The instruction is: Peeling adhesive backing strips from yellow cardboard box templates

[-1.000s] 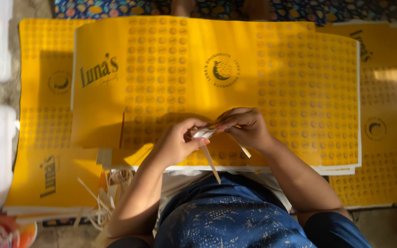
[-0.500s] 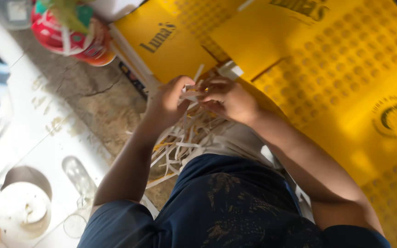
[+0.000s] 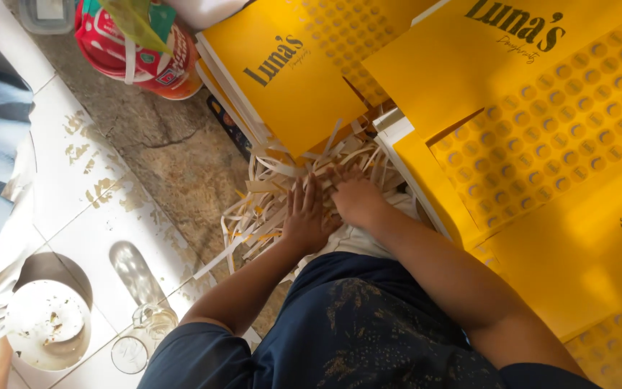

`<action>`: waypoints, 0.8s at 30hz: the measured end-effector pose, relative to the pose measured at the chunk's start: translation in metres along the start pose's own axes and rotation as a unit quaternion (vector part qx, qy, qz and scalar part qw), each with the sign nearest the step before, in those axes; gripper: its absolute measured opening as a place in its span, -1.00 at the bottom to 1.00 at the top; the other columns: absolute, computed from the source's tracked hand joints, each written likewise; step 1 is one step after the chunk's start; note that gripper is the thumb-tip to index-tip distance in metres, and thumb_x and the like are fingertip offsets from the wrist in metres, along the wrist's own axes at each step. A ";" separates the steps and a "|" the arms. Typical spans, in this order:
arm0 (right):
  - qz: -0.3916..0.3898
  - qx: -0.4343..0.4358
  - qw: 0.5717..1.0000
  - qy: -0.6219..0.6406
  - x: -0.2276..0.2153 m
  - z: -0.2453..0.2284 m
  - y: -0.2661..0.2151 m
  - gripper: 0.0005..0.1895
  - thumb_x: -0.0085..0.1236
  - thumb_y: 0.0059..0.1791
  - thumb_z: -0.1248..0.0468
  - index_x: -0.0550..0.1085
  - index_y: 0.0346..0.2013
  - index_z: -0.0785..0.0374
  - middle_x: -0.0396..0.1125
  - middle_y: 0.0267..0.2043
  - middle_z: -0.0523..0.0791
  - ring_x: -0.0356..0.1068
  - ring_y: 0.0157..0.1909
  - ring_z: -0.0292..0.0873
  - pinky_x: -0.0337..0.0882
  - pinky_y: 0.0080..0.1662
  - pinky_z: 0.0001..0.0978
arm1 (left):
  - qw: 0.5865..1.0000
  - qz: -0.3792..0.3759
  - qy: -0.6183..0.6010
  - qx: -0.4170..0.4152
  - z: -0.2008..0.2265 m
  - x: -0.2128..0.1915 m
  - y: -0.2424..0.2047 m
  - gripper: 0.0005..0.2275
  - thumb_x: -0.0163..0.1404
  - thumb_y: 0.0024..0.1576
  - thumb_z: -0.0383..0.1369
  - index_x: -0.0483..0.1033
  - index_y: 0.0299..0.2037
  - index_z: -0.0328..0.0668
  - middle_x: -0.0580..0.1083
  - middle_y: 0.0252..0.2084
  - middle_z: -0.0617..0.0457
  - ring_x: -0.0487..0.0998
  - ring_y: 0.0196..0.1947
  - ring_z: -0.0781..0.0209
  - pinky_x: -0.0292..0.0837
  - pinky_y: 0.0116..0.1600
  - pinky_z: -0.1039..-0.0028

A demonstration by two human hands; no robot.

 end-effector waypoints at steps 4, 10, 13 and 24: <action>-0.029 0.014 0.999 -0.040 0.028 0.019 0.012 -0.66 -0.21 0.08 0.24 0.56 -0.11 0.23 0.44 -0.03 -0.02 0.43 -0.02 0.07 0.38 -0.04 -0.01 | 0.999 -0.038 0.014 -0.002 -0.004 0.004 0.011 -0.07 -0.28 0.23 0.28 -0.34 0.56 -0.32 -0.41 0.60 -0.26 -0.44 0.56 -0.40 -0.44 0.55 -0.12; -0.020 0.042 0.999 0.022 0.046 0.033 0.020 -0.62 -0.25 0.10 0.15 0.54 -0.33 0.18 0.42 -0.28 -0.09 0.37 -0.24 -0.10 0.36 -0.18 -0.19 | 0.992 -0.120 0.019 -0.041 0.008 -0.021 0.019 -0.03 -0.28 0.18 0.30 -0.40 0.55 -0.31 -0.47 0.60 -0.22 -0.47 0.57 -0.31 -0.49 0.57 -0.06; -0.004 0.041 0.999 0.028 0.065 0.045 0.030 -0.62 -0.22 0.10 0.11 0.53 -0.39 0.17 0.41 -0.35 -0.11 0.36 -0.30 -0.13 0.36 -0.24 -0.25 | 0.989 -0.131 0.027 -0.055 0.015 -0.038 0.018 -0.01 -0.27 0.16 0.31 -0.45 0.55 -0.24 -0.47 0.60 -0.14 -0.52 0.58 -0.19 -0.63 0.53 -0.15; 0.042 -0.003 0.999 -0.006 0.023 0.022 -0.007 -0.59 -0.05 0.05 -0.02 0.56 -0.01 0.13 0.41 0.11 -0.04 0.46 0.02 0.12 0.36 0.04 0.09 | 0.997 0.005 -0.055 -0.056 0.031 -0.076 -0.010 0.09 0.05 -0.02 0.30 -0.30 0.58 -0.09 -0.39 0.61 -0.19 -0.47 0.58 -0.28 -0.59 0.44 -0.43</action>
Point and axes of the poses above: each hand's wrist, its own y-axis towards the middle knuckle, its own x-axis out of the palm, z = x × y, the point moved 1 cm from there along y, towards the middle knuckle
